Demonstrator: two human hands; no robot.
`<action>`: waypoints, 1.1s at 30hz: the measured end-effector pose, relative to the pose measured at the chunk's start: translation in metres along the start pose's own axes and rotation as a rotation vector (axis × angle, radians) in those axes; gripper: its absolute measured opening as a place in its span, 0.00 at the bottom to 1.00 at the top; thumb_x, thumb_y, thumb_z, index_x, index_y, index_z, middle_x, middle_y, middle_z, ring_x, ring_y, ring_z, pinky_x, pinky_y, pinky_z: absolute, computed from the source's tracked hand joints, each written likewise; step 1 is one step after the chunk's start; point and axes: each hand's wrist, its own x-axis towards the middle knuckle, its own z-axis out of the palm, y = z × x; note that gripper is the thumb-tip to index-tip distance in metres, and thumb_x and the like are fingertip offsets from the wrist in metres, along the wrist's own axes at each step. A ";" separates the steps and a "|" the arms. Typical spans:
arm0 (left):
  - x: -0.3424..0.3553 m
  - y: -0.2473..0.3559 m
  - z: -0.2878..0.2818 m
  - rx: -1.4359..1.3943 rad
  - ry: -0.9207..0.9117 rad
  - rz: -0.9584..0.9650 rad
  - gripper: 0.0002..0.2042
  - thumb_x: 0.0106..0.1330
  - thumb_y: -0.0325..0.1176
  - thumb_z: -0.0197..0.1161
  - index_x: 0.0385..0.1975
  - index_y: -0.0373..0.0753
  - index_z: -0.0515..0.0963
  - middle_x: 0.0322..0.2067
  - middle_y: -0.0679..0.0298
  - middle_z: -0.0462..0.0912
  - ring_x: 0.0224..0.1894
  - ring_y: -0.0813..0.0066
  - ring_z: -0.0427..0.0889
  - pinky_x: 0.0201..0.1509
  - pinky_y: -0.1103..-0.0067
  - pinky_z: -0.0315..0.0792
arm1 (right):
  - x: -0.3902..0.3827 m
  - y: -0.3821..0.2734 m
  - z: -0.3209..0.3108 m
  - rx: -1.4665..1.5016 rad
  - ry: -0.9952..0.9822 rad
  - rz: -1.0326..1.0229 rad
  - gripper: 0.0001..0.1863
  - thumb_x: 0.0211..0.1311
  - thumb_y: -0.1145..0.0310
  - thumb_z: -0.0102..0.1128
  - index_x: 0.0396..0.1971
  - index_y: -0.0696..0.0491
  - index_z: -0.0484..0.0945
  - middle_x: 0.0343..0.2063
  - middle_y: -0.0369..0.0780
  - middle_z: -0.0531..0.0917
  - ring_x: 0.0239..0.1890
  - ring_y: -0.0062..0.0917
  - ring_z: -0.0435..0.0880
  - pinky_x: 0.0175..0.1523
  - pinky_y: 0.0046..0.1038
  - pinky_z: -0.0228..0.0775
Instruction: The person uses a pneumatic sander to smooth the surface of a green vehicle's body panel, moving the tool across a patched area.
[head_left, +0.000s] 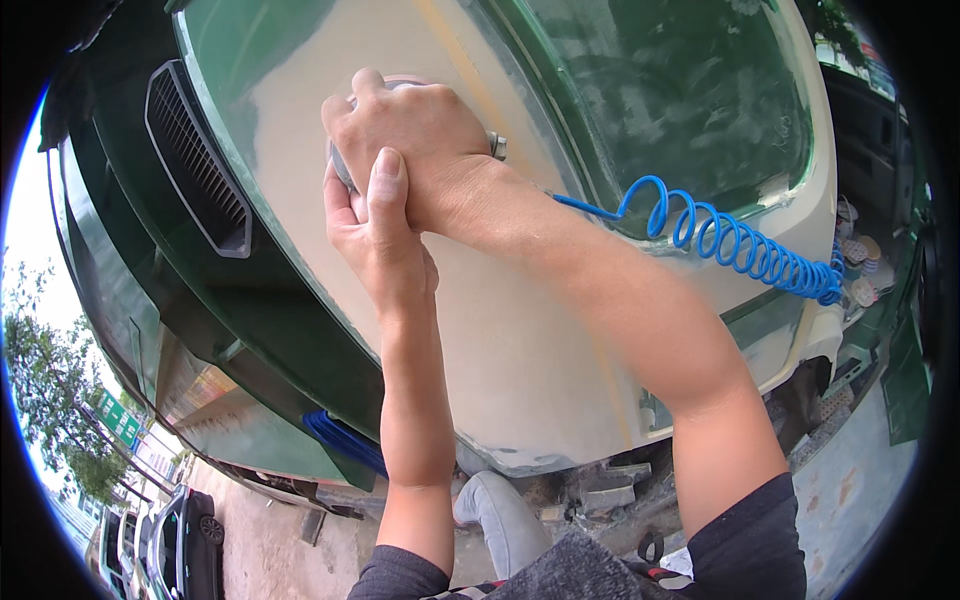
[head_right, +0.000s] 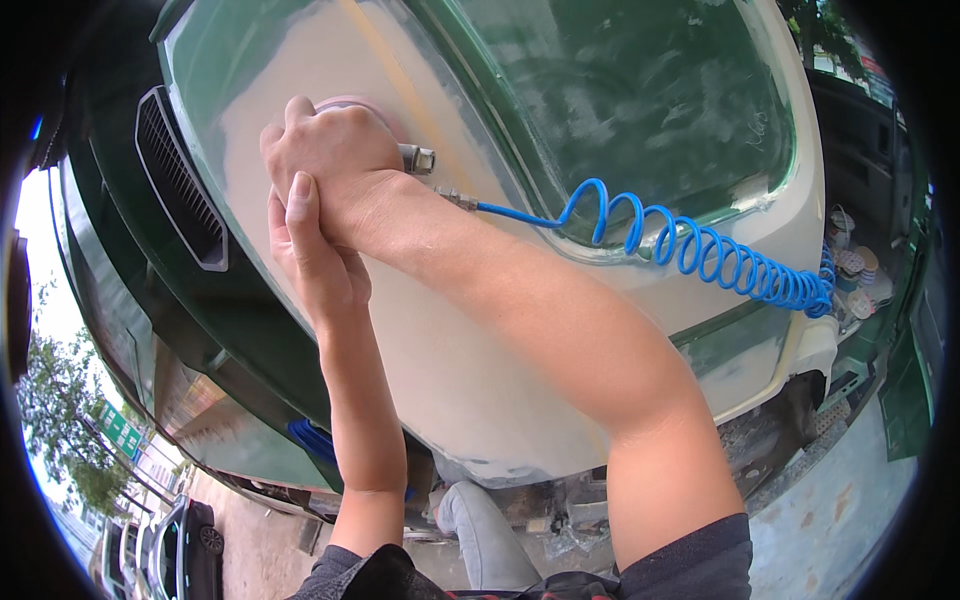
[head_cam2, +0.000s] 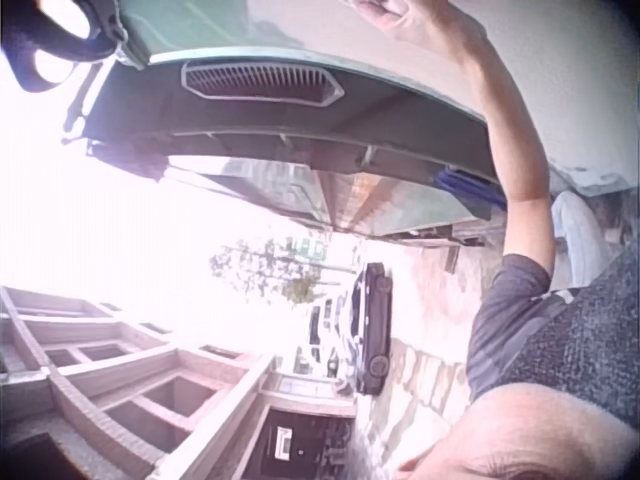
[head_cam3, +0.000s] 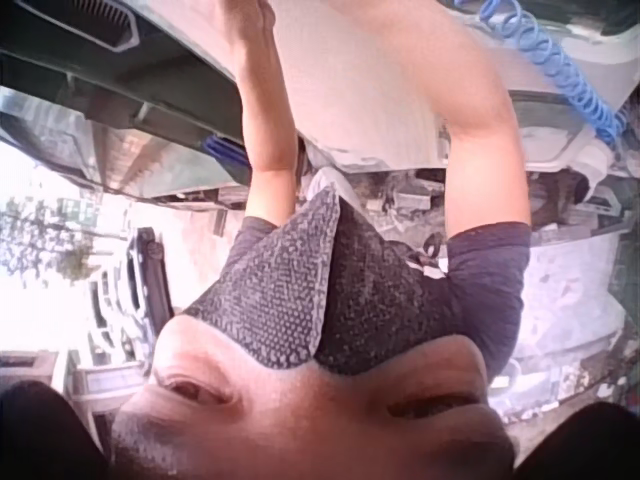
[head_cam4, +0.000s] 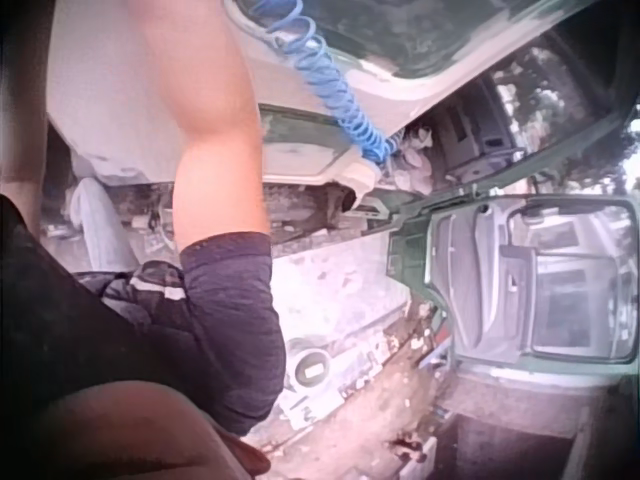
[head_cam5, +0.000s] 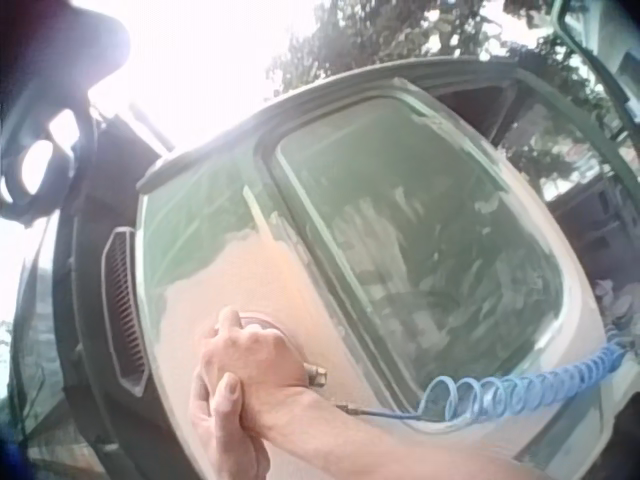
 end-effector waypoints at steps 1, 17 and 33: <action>-0.001 0.002 -0.009 -0.015 0.004 0.007 0.37 0.65 0.43 0.72 0.67 0.26 0.64 0.56 0.51 0.78 0.59 0.63 0.82 0.67 0.71 0.77 | 0.000 -0.010 0.001 0.008 -0.030 -0.009 0.16 0.49 0.64 0.70 0.38 0.55 0.83 0.37 0.44 0.84 0.32 0.31 0.92 0.36 0.30 0.87; -0.047 -0.021 0.007 0.073 0.082 0.001 0.44 0.55 0.46 0.79 0.66 0.26 0.67 0.57 0.52 0.77 0.60 0.64 0.79 0.67 0.69 0.72 | -0.050 0.006 -0.007 -0.042 0.054 -0.034 0.12 0.52 0.61 0.68 0.32 0.53 0.82 0.31 0.41 0.81 0.28 0.27 0.90 0.26 0.24 0.77; -0.069 0.004 -0.083 0.157 0.179 0.046 0.37 0.64 0.53 0.59 0.69 0.35 0.61 0.56 0.56 0.71 0.61 0.63 0.77 0.65 0.66 0.74 | -0.058 -0.094 0.057 0.096 0.072 -0.182 0.11 0.50 0.62 0.68 0.28 0.51 0.79 0.30 0.40 0.78 0.25 0.26 0.85 0.26 0.25 0.76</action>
